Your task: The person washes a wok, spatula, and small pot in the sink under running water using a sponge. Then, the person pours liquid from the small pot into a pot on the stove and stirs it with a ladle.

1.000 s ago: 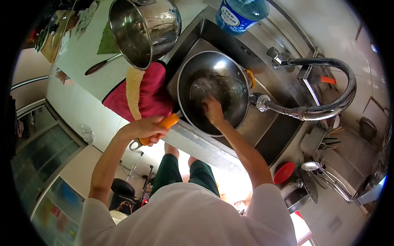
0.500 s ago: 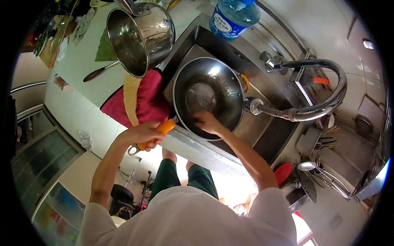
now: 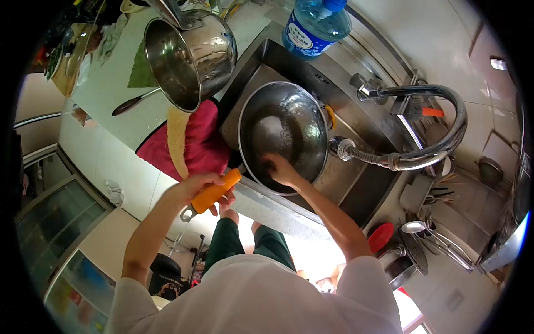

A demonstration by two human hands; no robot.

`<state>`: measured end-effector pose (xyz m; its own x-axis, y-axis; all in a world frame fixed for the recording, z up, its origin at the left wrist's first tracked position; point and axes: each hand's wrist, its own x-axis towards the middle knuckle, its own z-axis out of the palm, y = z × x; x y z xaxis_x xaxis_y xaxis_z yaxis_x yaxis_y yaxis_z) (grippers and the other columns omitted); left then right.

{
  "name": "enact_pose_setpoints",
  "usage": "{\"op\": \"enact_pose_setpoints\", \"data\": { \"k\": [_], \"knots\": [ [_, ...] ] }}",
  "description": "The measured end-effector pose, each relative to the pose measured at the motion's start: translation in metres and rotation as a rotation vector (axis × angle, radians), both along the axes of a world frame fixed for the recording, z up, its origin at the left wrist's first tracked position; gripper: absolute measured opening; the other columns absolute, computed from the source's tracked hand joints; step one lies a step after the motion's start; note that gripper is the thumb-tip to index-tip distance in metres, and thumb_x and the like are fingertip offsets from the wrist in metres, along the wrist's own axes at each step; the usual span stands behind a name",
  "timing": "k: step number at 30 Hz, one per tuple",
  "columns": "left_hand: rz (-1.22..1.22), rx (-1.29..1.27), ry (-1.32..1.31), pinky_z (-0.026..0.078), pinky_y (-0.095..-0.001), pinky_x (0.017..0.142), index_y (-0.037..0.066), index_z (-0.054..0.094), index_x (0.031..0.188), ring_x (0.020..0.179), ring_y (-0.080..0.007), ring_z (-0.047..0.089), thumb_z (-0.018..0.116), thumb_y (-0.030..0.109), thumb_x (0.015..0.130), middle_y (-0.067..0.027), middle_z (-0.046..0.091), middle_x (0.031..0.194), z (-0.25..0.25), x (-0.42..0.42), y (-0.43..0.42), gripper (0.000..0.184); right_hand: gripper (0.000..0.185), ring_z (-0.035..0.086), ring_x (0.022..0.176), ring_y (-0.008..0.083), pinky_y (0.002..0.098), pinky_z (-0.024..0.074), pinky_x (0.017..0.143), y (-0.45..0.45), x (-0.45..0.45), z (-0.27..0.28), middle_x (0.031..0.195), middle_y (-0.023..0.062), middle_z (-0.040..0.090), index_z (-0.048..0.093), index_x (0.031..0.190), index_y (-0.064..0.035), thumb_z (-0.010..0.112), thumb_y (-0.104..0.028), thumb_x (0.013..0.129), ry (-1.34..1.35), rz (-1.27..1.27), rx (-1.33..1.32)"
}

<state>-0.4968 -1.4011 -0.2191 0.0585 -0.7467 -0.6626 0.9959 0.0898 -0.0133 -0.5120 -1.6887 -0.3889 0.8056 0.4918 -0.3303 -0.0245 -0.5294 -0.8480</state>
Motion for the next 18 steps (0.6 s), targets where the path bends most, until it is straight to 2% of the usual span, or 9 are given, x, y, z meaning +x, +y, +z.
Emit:
{"op": "enact_pose_setpoints", "data": {
  "k": [2,3,5,7,9,11,13,15,18],
  "knots": [
    [0.226,-0.095,0.329,0.048,-0.0207,0.045,0.003,0.048,0.104,0.059,-0.0123,0.053,0.048,0.020,0.089,-0.0083,0.052,0.085,-0.016,-0.011,-0.007,0.023,0.048,0.056,0.096,0.0272,0.0357,0.0445,0.082,0.054,0.056,0.025,0.106,0.0134,0.054,0.053,0.112,-0.0075,0.051,0.010,0.068,-0.052,-0.127,0.187],
    [0.257,-0.223,0.381,0.045,-0.0189,0.043,0.002,0.048,0.105,0.056,-0.0106,0.049,0.048,0.019,0.089,-0.0072,0.049,0.082,-0.028,-0.014,-0.006,0.023,0.047,0.057,0.093,0.0269,0.0366,0.0456,0.078,0.068,0.089,0.031,0.107,0.0137,0.054,0.052,0.114,-0.0075,0.051,0.010,0.070,-0.265,-0.184,0.187],
    [0.310,-0.482,0.489,0.040,-0.0154,0.038,0.002,0.047,0.105,0.049,-0.0073,0.042,0.049,0.017,0.090,-0.0049,0.045,0.077,-0.042,-0.018,0.002,0.022,0.040,0.058,0.086,0.0312,0.0398,0.0481,0.071,0.033,0.144,-0.046,0.108,0.0153,0.052,0.051,0.114,-0.0061,0.050,0.007,0.076,-0.776,-0.176,-0.126],
    [0.291,-0.391,0.420,0.036,-0.0130,0.036,0.001,0.047,0.107,0.045,-0.0058,0.039,0.050,0.017,0.091,-0.0035,0.043,0.075,-0.035,-0.015,0.006,0.023,0.024,0.057,0.095,0.0348,0.0425,0.0482,0.078,-0.024,0.131,-0.039,0.116,0.0172,0.050,0.052,0.109,-0.0034,0.045,-0.003,0.085,-0.527,-0.212,-0.530],
    [0.278,-0.375,0.370,0.037,-0.0130,0.036,0.001,0.047,0.108,0.045,-0.0055,0.039,0.051,0.018,0.091,-0.0032,0.043,0.075,-0.036,-0.015,0.004,0.024,0.027,0.056,0.101,0.0366,0.0443,0.0471,0.083,-0.073,0.081,-0.023,0.122,0.0185,0.047,0.053,0.110,-0.0038,0.047,-0.002,0.084,-0.321,-0.090,-0.847],
    [0.276,-0.383,0.340,0.037,-0.0130,0.036,0.001,0.048,0.108,0.045,-0.0054,0.039,0.052,0.020,0.091,-0.0026,0.043,0.074,-0.041,-0.016,0.003,0.026,0.038,0.057,0.095,0.0387,0.0447,0.0486,0.077,-0.099,0.019,-0.031,0.121,0.0208,0.047,0.051,0.115,-0.0049,0.050,0.002,0.077,-0.198,0.082,-0.856],
    [0.270,-0.403,0.321,0.036,-0.0133,0.036,0.001,0.048,0.108,0.045,-0.0052,0.039,0.054,0.021,0.090,-0.0019,0.043,0.073,-0.040,-0.017,0.001,0.027,0.044,0.056,0.098,0.0294,0.0400,0.0483,0.079,-0.071,-0.024,-0.002,0.116,0.0161,0.050,0.051,0.116,-0.0039,0.056,0.003,0.073,-0.134,0.203,-0.539],
    [0.253,-0.439,0.311,0.035,-0.0138,0.036,0.002,0.050,0.108,0.045,-0.0048,0.039,0.056,0.021,0.089,-0.0012,0.043,0.072,-0.036,-0.014,-0.007,0.027,0.050,0.052,0.101,0.0189,0.0334,0.0464,0.081,-0.014,-0.005,0.016,0.109,0.0080,0.053,0.051,0.117,-0.0049,0.062,0.003,0.069,0.375,0.041,0.201],
    [0.115,-0.296,0.153,0.031,-0.0151,0.036,0.005,0.051,0.103,0.044,-0.0037,0.038,0.060,0.017,0.085,0.0001,0.042,0.067,-0.022,-0.010,-0.019,0.023,0.043,0.055,0.086,0.0187,0.0333,0.0472,0.075,0.050,0.103,0.048,0.100,0.0072,0.055,0.052,0.111,-0.0065,0.064,0.001,0.071,0.153,-0.339,0.354]
  ]
}}
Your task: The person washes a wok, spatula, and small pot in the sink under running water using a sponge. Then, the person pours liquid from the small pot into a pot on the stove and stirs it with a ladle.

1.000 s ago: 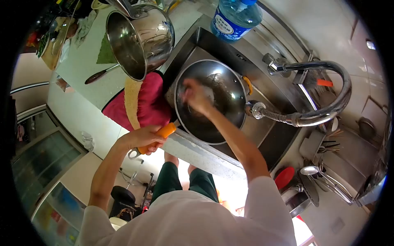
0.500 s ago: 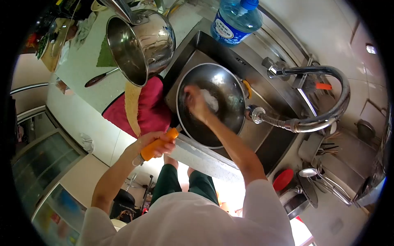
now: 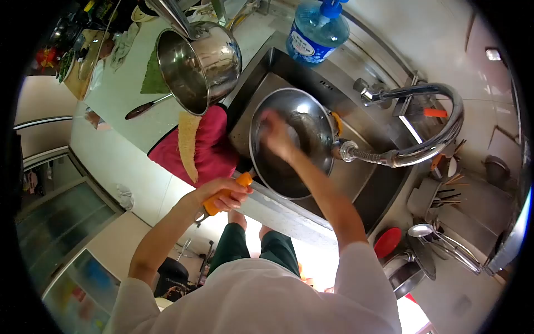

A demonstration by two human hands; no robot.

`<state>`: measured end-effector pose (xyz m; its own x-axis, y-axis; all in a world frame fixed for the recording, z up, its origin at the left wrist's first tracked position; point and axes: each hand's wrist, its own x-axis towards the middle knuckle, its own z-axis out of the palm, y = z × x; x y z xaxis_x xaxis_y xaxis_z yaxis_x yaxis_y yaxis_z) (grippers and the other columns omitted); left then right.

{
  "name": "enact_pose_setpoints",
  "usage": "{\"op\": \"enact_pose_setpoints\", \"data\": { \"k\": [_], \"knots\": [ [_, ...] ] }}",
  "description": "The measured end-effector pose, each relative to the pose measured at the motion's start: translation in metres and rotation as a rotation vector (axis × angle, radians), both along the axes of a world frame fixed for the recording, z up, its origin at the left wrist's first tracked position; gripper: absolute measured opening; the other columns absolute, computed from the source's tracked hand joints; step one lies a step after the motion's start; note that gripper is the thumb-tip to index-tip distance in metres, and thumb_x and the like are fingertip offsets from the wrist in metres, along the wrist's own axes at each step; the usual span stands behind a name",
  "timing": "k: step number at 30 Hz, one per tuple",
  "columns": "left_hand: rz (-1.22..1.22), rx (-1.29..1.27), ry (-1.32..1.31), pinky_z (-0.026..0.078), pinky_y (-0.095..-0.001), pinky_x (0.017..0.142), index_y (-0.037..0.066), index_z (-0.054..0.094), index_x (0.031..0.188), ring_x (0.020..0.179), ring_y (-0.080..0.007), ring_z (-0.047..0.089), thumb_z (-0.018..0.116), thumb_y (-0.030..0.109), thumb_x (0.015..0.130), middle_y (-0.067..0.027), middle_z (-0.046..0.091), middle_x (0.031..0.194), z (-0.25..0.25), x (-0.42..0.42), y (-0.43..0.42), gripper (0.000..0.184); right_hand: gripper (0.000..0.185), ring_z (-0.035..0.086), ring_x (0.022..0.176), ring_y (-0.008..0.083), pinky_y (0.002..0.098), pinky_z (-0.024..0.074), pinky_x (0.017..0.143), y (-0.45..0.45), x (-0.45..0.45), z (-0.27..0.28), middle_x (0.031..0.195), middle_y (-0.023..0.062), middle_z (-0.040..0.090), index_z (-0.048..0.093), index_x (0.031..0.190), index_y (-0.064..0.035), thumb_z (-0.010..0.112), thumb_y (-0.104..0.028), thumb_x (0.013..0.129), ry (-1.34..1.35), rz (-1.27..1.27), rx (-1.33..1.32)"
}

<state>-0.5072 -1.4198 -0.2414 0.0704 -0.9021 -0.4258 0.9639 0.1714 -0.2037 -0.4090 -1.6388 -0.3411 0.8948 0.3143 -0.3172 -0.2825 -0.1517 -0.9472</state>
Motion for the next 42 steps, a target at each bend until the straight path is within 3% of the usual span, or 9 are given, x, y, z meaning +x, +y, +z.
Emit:
{"op": "enact_pose_setpoints", "data": {
  "k": [1,3,6,10,19,25,36,39,42],
  "knots": [
    [-0.039,0.117,-0.071,0.031,-0.0150,0.036,0.005,0.049,0.098,0.043,-0.0034,0.036,0.060,0.015,0.085,0.0002,0.042,0.065,0.012,0.000,-0.006,0.019,0.042,0.056,0.084,0.0183,0.0314,0.0464,0.073,0.004,0.032,-0.032,0.098,0.0057,0.057,0.051,0.113,-0.0083,0.064,0.000,0.073,-0.014,-0.295,0.240],
    [-0.122,0.344,-0.219,0.029,-0.0149,0.036,0.007,0.047,0.088,0.041,-0.0026,0.032,0.060,0.010,0.083,0.0003,0.041,0.060,0.039,0.002,-0.016,0.015,0.030,0.056,0.078,0.0200,0.0340,0.0476,0.068,-0.052,0.071,-0.086,0.094,0.0106,0.057,0.054,0.106,-0.0083,0.063,-0.005,0.078,-0.631,-0.468,-0.599],
    [-0.154,0.412,-0.247,0.030,-0.0174,0.038,0.008,0.045,0.087,0.043,-0.0037,0.034,0.060,0.007,0.082,0.0004,0.042,0.061,0.057,-0.001,-0.021,0.016,0.018,0.058,0.082,0.0296,0.0385,0.0477,0.070,-0.147,-0.008,-0.115,0.095,0.0163,0.058,0.057,0.099,-0.0065,0.057,-0.008,0.081,-0.242,-0.274,-0.742],
    [-0.147,0.414,-0.376,0.033,-0.0201,0.041,0.008,0.043,0.084,0.044,-0.0051,0.036,0.059,0.008,0.083,0.0006,0.041,0.060,0.089,-0.006,-0.043,0.016,0.031,0.056,0.082,0.0229,0.0322,0.0484,0.067,-0.126,-0.137,-0.055,0.093,0.0130,0.054,0.060,0.097,-0.0059,0.051,0.006,0.070,-0.127,0.257,-0.487],
    [-0.504,0.886,-0.893,0.036,-0.0250,0.038,0.006,0.041,0.092,0.047,-0.0080,0.042,0.057,0.010,0.081,-0.0007,0.041,0.061,0.163,0.000,-0.035,0.019,0.032,0.059,0.080,0.0261,0.0307,0.0494,0.066,-0.189,-0.176,0.033,0.095,0.0129,0.057,0.063,0.094,-0.0064,0.055,0.008,0.066,-0.181,-0.329,-0.568],
    [-0.542,1.291,-1.789,0.047,-0.0464,0.057,-0.010,0.044,0.096,0.066,-0.0419,0.062,0.053,0.007,0.072,-0.0315,0.058,0.073,0.115,-0.008,-0.018,0.030,0.029,0.050,0.060,0.0089,0.0250,0.0391,0.053,-0.249,-0.221,0.026,0.085,0.0066,0.055,0.065,0.095,-0.0079,0.058,0.002,0.069,-0.206,-0.484,-0.678],
    [-0.594,1.476,-1.842,0.048,-0.0497,0.070,-0.006,0.041,0.108,0.082,-0.0451,0.059,0.058,0.013,0.079,-0.0316,0.058,0.082,0.073,-0.031,0.002,0.039,0.041,0.053,0.078,0.0238,0.0323,0.0455,0.064,-0.234,-0.199,0.120,0.101,0.0116,0.049,0.056,0.110,-0.0086,0.053,0.010,0.073,-0.549,-0.892,-0.753],
    [-0.590,1.525,-1.853,0.048,-0.0517,0.063,-0.005,0.039,0.106,0.075,-0.0471,0.059,0.056,0.013,0.082,-0.0313,0.058,0.078,0.032,-0.055,0.012,0.034,0.033,0.056,0.087,0.0278,0.0374,0.0463,0.069,-0.260,-0.224,0.011,0.099,0.0152,0.055,0.060,0.105,-0.0082,0.053,0.005,0.076,-0.465,-0.625,-0.781],
    [-0.633,1.605,-1.829,0.047,-0.0526,0.059,-0.004,0.039,0.102,0.068,-0.0467,0.059,0.056,0.017,0.086,-0.0283,0.059,0.071,0.016,-0.072,0.009,0.032,0.026,0.056,0.073,0.0255,0.0371,0.0462,0.063,-0.260,-0.239,-0.013,0.079,0.0132,0.055,0.062,0.098,-0.0057,0.051,0.004,0.077,0.230,0.049,-0.787]
  ]
}}
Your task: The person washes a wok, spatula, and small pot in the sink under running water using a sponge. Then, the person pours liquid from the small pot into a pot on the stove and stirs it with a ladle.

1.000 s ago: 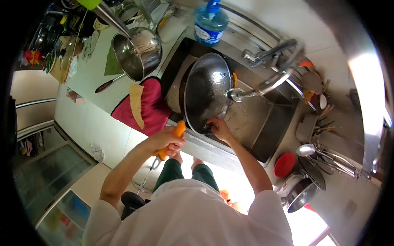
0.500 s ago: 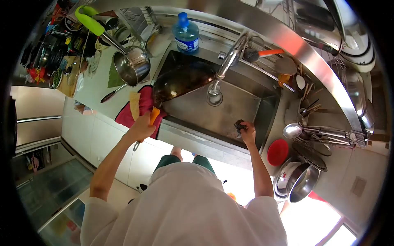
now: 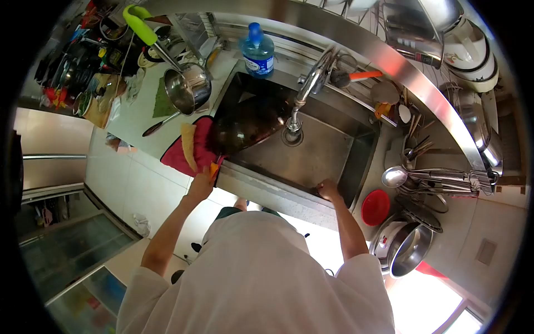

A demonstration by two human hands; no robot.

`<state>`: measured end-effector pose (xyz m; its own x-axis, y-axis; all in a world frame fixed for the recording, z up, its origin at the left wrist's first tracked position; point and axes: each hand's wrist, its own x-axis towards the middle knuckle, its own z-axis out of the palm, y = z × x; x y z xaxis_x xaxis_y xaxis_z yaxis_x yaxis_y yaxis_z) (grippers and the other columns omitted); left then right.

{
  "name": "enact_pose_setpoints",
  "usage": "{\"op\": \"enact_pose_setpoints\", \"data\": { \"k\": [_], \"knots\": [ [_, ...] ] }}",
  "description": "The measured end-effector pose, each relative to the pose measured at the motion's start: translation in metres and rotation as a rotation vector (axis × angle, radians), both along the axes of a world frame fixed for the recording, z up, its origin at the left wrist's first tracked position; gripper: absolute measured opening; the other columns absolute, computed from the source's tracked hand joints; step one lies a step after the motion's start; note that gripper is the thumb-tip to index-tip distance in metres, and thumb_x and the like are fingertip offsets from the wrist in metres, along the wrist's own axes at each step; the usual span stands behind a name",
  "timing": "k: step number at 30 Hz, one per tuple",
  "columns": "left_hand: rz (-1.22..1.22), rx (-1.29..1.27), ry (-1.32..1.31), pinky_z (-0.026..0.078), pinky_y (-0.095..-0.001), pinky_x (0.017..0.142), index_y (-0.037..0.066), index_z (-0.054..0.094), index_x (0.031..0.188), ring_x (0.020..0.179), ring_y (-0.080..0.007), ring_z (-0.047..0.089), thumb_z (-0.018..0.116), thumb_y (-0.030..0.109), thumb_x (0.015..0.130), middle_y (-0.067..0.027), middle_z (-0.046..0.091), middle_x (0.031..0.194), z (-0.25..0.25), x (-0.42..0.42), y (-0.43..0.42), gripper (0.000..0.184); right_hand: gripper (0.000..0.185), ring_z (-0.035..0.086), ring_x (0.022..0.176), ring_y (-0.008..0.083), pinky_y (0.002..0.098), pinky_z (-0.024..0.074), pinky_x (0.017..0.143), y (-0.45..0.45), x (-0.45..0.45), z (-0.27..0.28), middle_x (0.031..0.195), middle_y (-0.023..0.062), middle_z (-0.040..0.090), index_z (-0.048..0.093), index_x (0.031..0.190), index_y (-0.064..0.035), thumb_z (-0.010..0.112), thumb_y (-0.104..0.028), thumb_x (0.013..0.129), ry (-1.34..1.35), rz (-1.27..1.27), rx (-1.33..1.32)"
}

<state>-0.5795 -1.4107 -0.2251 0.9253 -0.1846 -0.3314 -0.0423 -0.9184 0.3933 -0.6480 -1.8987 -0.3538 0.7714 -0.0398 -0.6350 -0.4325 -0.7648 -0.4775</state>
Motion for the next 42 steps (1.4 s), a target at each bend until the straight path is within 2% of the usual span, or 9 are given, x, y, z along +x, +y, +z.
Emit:
{"op": "enact_pose_setpoints", "data": {
  "k": [5,11,20,27,31,33,36,40,42],
  "knots": [
    [0.050,0.032,0.012,0.049,-0.0505,0.062,-0.003,0.037,0.104,0.073,-0.0433,0.061,0.055,0.024,0.088,-0.0272,0.061,0.077,-0.025,-0.010,-0.001,0.037,0.022,0.058,0.068,0.0322,0.0420,0.0467,0.062,-0.007,0.049,0.046,0.070,0.0156,0.057,0.063,0.094,-0.0032,0.054,-0.001,0.074,-1.053,-0.072,-0.170],
    [0.081,0.079,-0.014,0.051,-0.0469,0.063,-0.001,0.039,0.103,0.076,-0.0389,0.063,0.055,0.030,0.089,-0.0235,0.061,0.087,-0.029,-0.015,-0.004,0.037,0.019,0.060,0.078,0.0423,0.0425,0.0481,0.067,0.004,-0.013,0.010,0.088,0.0209,0.063,0.066,0.090,-0.0039,0.053,-0.006,0.076,-0.125,0.257,-0.023],
    [0.040,0.191,-0.338,0.039,-0.0434,0.090,-0.001,0.038,0.131,0.115,-0.0333,0.044,0.064,0.018,0.074,-0.0175,0.045,0.123,-0.031,-0.054,-0.012,0.065,0.038,0.052,0.091,0.0377,0.0425,0.0444,0.078,-0.001,0.138,0.248,0.094,0.0222,0.051,0.060,0.107,0.0014,0.047,0.010,0.073,-1.424,-0.070,-0.279],
    [-0.048,0.045,-0.765,0.034,-0.0519,0.095,0.002,0.043,0.130,0.124,-0.0335,0.038,0.058,0.010,0.075,-0.0156,0.039,0.134,0.065,-0.032,-0.051,0.057,0.055,0.043,0.113,0.0408,0.0439,0.0364,0.096,0.011,0.181,0.279,0.120,0.0235,0.047,0.040,0.134,-0.0049,0.050,0.003,0.080,-1.409,-0.121,-0.347],
    [-0.340,-0.244,-0.845,0.037,-0.0465,0.093,0.004,0.043,0.130,0.119,-0.0321,0.043,0.059,0.009,0.075,-0.0147,0.043,0.130,0.108,-0.003,-0.066,0.058,0.060,0.050,0.111,0.0401,0.0422,0.0431,0.092,0.014,0.110,0.160,0.132,0.0258,0.041,0.034,0.136,-0.0024,0.055,-0.002,0.079,-1.275,0.379,-0.658],
    [-0.425,-0.070,-0.421,0.039,-0.0446,0.093,0.005,0.042,0.131,0.118,-0.0345,0.044,0.062,0.006,0.073,-0.0159,0.043,0.129,0.055,0.011,-0.061,0.061,0.059,0.064,0.087,0.0280,0.0361,0.0508,0.075,0.031,0.079,0.135,0.109,0.0195,0.061,0.048,0.124,0.0024,0.066,-0.024,0.074,0.333,0.718,-0.282],
    [-0.526,-0.546,-0.396,0.043,-0.0409,0.091,0.006,0.040,0.132,0.115,-0.0301,0.049,0.060,0.008,0.080,-0.0145,0.049,0.125,0.060,0.002,-0.023,0.056,0.042,0.065,0.076,0.0219,0.0325,0.0519,0.067,0.094,0.038,0.123,0.093,0.0130,0.066,0.056,0.116,0.0021,0.063,-0.019,0.081,-0.234,0.289,0.002],
    [-0.038,-1.509,0.986,0.052,-0.0361,0.077,0.004,0.039,0.129,0.093,-0.0211,0.061,0.054,0.016,0.091,-0.0110,0.060,0.106,0.105,0.007,0.073,0.043,0.028,0.064,0.075,0.0157,0.0265,0.0519,0.063,0.246,0.044,0.198,0.093,0.0106,0.066,0.058,0.114,-0.0012,0.056,-0.013,0.088,-0.061,-0.305,1.099],
    [0.292,-1.436,0.477,0.053,-0.0329,0.070,0.004,0.046,0.120,0.083,-0.0197,0.063,0.056,0.018,0.091,-0.0094,0.062,0.096,-0.011,0.021,0.103,0.034,0.027,0.063,0.073,0.0144,0.0251,0.0517,0.061,0.314,0.063,0.190,0.092,0.0096,0.066,0.057,0.115,-0.0021,0.054,-0.011,0.089,-0.084,-0.250,1.136]
  ]
}}
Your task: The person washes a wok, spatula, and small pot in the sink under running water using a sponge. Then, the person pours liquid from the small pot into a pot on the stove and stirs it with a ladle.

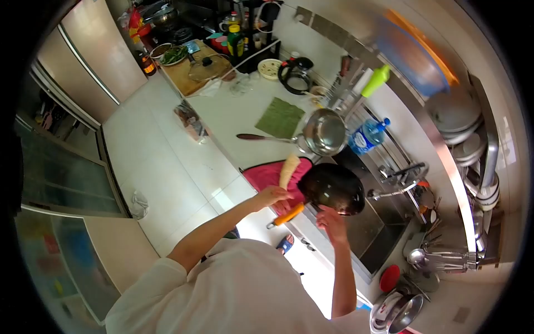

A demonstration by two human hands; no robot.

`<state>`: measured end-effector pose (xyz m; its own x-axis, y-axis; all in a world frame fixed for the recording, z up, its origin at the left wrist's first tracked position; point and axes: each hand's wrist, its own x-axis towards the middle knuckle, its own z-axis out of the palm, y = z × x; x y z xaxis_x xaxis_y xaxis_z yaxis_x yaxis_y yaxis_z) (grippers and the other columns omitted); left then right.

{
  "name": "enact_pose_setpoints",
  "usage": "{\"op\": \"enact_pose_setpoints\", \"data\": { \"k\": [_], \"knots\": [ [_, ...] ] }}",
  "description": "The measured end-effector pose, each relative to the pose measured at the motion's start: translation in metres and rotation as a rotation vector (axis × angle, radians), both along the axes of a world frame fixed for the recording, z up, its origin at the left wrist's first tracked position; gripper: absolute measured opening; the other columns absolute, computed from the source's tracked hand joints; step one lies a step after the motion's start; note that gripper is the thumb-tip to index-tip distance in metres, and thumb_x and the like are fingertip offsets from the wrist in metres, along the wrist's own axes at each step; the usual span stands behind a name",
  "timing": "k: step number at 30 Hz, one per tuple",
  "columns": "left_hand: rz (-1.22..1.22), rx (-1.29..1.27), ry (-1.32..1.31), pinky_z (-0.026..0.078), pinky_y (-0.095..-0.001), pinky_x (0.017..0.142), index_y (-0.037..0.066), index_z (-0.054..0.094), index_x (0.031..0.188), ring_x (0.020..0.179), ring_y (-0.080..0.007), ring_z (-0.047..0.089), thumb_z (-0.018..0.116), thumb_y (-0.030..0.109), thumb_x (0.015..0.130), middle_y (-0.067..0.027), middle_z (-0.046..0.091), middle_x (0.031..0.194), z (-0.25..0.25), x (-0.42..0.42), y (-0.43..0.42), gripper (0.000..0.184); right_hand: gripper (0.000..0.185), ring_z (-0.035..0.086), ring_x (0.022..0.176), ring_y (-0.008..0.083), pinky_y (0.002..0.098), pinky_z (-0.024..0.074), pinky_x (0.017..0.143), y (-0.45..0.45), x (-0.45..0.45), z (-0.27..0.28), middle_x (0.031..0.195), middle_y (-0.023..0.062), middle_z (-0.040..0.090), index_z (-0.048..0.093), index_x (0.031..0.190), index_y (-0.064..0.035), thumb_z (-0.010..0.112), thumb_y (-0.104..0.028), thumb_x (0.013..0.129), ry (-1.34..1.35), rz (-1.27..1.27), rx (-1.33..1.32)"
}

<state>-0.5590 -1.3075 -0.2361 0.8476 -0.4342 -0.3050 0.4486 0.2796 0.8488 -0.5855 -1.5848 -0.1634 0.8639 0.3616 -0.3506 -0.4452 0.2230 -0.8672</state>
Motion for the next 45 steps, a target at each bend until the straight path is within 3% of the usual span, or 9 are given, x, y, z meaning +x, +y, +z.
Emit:
{"op": "enact_pose_setpoints", "data": {
  "k": [5,12,15,17,20,22,26,30,45],
  "knots": [
    [0.217,0.217,0.091,0.052,-0.0272,0.058,0.004,0.059,0.094,0.064,-0.0149,0.060,0.057,0.018,0.090,-0.0053,0.061,0.076,-0.034,0.002,0.085,0.015,0.029,0.063,0.068,0.0151,0.0259,0.0512,0.059,0.156,0.051,-0.074,0.089,0.0071,0.065,0.054,0.117,-0.0028,0.053,-0.015,0.090,-0.089,0.277,-0.484],
    [0.201,0.069,0.354,0.052,-0.0267,0.060,0.007,0.060,0.092,0.066,-0.0120,0.058,0.059,0.021,0.089,-0.0028,0.059,0.076,-0.015,-0.007,0.168,0.015,0.029,0.065,0.081,0.0374,0.0376,0.0547,0.059,0.229,0.097,-0.144,0.096,0.0177,0.065,0.050,0.113,-0.0006,0.043,-0.020,0.093,0.670,-0.312,0.093],
    [0.263,-0.081,0.333,0.053,-0.0276,0.063,0.007,0.061,0.096,0.069,-0.0131,0.060,0.057,0.017,0.089,-0.0039,0.060,0.078,-0.050,-0.008,0.204,0.013,0.032,0.066,0.084,0.0299,0.0386,0.0558,0.063,0.223,0.111,-0.189,0.095,0.0190,0.064,0.051,0.110,-0.0014,0.046,-0.027,0.092,0.589,-0.221,-0.075],
    [0.220,-0.028,0.347,0.053,-0.0266,0.066,0.007,0.060,0.100,0.075,-0.0131,0.062,0.057,0.019,0.089,-0.0032,0.062,0.083,-0.047,-0.005,0.235,0.016,0.023,0.065,0.060,0.0234,0.0378,0.0560,0.052,0.268,0.114,-0.138,0.075,0.0147,0.063,0.056,0.098,-0.0016,0.051,-0.022,0.090,0.098,-0.057,-0.781],
    [0.211,0.049,0.373,0.052,-0.0248,0.068,0.009,0.060,0.103,0.078,-0.0119,0.061,0.058,0.025,0.090,-0.0016,0.061,0.085,-0.017,0.014,0.288,0.021,0.015,0.052,0.042,0.0155,0.0321,0.0402,0.038,0.291,0.171,-0.134,0.061,0.0074,0.057,0.056,0.083,-0.0047,0.052,-0.017,0.089,-0.325,-0.226,-0.729],
    [0.249,0.038,0.317,0.052,-0.0246,0.069,0.008,0.060,0.104,0.078,-0.0115,0.060,0.058,0.025,0.090,-0.0016,0.061,0.085,-0.016,0.031,0.321,0.021,0.009,0.056,0.053,0.0274,0.0381,0.0445,0.052,0.322,0.227,-0.113,0.064,0.0131,0.058,0.056,0.091,-0.0040,0.053,-0.011,0.085,-0.828,-0.360,-1.076],
    [0.340,0.077,0.260,0.050,-0.0270,0.074,0.007,0.059,0.107,0.081,-0.0110,0.059,0.058,0.025,0.091,-0.0022,0.060,0.089,0.022,0.063,0.403,0.024,0.039,0.050,0.108,0.0340,0.0429,0.0414,0.089,0.403,0.313,-0.091,0.121,0.0182,0.051,0.050,0.118,-0.0025,0.057,-0.005,0.080,-0.792,-0.157,-1.181],
    [0.464,0.211,0.342,0.051,-0.0279,0.075,0.006,0.060,0.108,0.080,-0.0126,0.059,0.056,0.023,0.091,-0.0035,0.061,0.090,0.010,0.061,0.494,0.024,0.059,0.033,0.128,0.0347,0.0426,0.0289,0.105,0.487,0.373,-0.098,0.138,0.0181,0.037,0.035,0.135,0.0000,0.057,-0.005,0.080,-0.923,-0.146,-1.351],
    [0.646,0.252,0.617,0.052,-0.0253,0.063,0.007,0.062,0.093,0.071,-0.0109,0.061,0.064,0.022,0.084,-0.0031,0.063,0.080,-0.049,0.039,0.747,0.018,0.040,0.036,0.129,0.0292,0.0394,0.0329,0.104,0.504,0.424,-0.173,0.141,0.0163,0.036,0.042,0.132,-0.0012,0.036,-0.012,0.093,-0.656,0.050,-1.653]
  ]
}}
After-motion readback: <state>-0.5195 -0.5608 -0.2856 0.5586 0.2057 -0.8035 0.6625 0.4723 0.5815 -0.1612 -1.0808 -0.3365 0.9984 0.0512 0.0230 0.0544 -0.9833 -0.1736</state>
